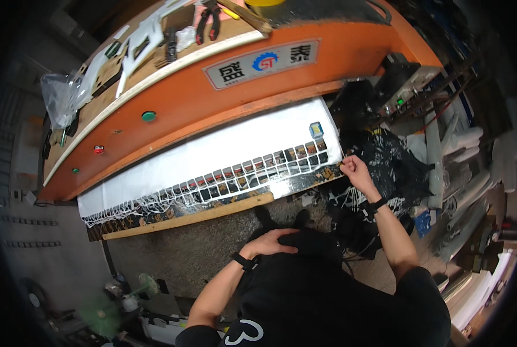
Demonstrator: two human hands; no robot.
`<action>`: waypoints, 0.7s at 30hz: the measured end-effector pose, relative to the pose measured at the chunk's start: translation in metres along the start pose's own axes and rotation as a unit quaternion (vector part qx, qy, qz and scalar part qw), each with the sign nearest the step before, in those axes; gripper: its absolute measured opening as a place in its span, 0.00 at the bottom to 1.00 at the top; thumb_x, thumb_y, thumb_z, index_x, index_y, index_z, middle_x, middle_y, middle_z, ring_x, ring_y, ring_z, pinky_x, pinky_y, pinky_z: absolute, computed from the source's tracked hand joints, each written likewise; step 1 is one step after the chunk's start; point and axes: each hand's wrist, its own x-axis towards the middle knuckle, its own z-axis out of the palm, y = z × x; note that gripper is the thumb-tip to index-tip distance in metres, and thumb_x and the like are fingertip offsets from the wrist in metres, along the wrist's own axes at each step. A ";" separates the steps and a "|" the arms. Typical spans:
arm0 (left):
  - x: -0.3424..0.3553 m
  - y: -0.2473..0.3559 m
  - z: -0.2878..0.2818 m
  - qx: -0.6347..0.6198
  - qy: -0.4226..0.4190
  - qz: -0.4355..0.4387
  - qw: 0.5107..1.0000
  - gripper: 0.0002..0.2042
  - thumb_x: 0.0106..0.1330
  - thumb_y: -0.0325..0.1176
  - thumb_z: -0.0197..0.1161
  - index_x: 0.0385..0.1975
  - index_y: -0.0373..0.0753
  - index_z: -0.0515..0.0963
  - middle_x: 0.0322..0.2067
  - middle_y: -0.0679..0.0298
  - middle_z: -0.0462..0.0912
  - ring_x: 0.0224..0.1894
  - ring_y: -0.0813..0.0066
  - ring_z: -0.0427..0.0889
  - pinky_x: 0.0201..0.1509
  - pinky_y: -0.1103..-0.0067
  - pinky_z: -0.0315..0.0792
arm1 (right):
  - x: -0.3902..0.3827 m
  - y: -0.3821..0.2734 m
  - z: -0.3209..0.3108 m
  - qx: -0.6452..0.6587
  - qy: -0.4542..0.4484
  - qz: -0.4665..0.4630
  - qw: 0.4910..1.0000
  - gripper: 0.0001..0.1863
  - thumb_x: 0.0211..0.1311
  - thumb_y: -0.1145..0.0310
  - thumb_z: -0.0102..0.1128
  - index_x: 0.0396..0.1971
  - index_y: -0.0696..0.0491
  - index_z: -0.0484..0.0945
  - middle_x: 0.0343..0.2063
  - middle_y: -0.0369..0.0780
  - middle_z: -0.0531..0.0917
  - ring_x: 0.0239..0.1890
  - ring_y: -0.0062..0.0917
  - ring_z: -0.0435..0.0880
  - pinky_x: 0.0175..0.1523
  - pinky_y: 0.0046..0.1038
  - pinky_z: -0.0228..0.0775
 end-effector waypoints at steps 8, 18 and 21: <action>-0.040 -0.018 -0.065 0.019 0.028 0.109 0.993 0.31 0.70 0.29 0.77 0.73 0.42 0.77 0.64 0.57 0.86 0.67 0.67 0.82 0.74 0.69 0.73 | 0.018 -0.109 0.025 -0.144 0.063 -0.128 0.979 0.11 0.66 0.72 0.72 0.44 0.61 0.83 0.32 0.39 0.82 0.30 0.22 0.79 0.41 0.27 0.76; -0.072 -0.024 -0.079 0.062 0.011 -0.039 0.997 0.36 0.75 0.55 0.71 0.76 0.40 0.74 0.70 0.49 0.77 0.72 0.56 0.77 0.76 0.67 0.71 | -0.042 -0.021 0.044 -0.135 0.178 0.057 0.973 0.23 0.63 0.68 0.79 0.54 0.59 0.82 0.42 0.39 0.82 0.36 0.24 0.80 0.47 0.29 0.78; -0.073 0.019 -0.088 0.247 0.055 0.006 0.967 0.31 0.72 0.50 0.75 0.69 0.39 0.80 0.63 0.46 0.82 0.63 0.52 0.83 0.68 0.66 0.77 | -0.062 -0.007 0.042 -0.169 0.196 0.056 0.964 0.25 0.64 0.69 0.79 0.59 0.59 0.80 0.44 0.37 0.83 0.37 0.21 0.79 0.47 0.27 0.78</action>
